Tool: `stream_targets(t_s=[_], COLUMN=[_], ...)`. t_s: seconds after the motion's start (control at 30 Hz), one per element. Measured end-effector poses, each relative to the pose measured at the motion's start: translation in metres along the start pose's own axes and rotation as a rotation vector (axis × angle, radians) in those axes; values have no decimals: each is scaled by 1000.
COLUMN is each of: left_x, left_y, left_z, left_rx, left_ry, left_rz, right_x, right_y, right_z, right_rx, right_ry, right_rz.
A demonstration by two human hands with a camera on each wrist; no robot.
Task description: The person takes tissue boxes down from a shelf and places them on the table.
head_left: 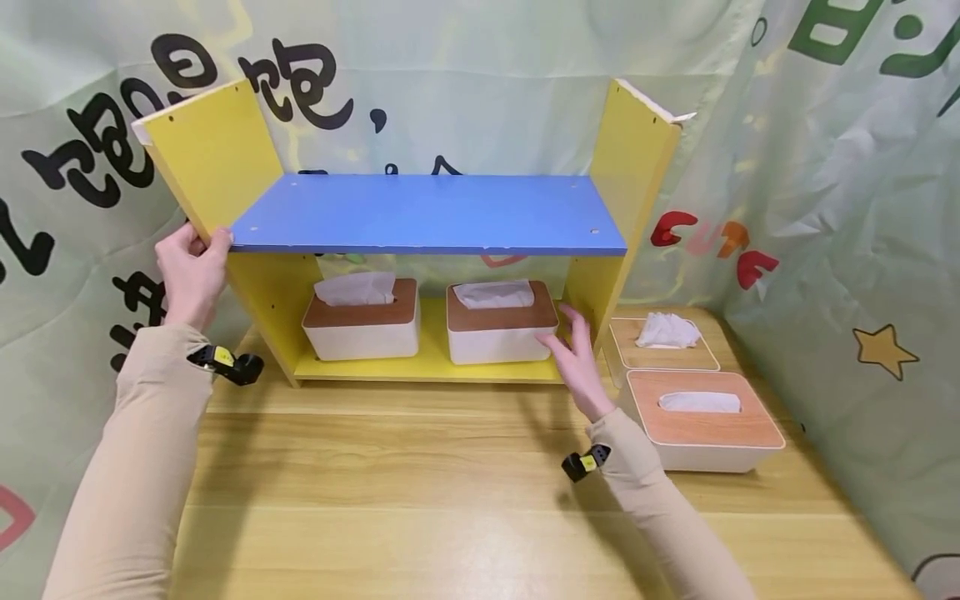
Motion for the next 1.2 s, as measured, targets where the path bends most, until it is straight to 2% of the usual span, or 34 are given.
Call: stream_targets(t_s=[0.17,0.53,0.97,1.2], left_x=[1,0,1,1], left_y=[0,3,3,2], left_z=[-1,-1,-2,-2], left_rx=[-12,-19,-75,-56], left_ry=[-10,-11,-21,-14], left_rz=[-1,8,17,8], right_x=[22,59,81,87], right_y=[-12,-28,-40,-47], right_z=[-9,-24,-30,-31], right_rx=[-19,-8,70,96], right_ry=[-42,-105,-35,-20], right_rz=[-84,-104,-154,-207])
Point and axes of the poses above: each hand's wrist, its own x-axis towards the middle knuckle, its own z-axis out of the back of the hand, y = z × x, the point moved 7 cm from there along x, towards the middle knuckle, and after that the axes turned 12 degrees about -y, right-handed, at the moved point
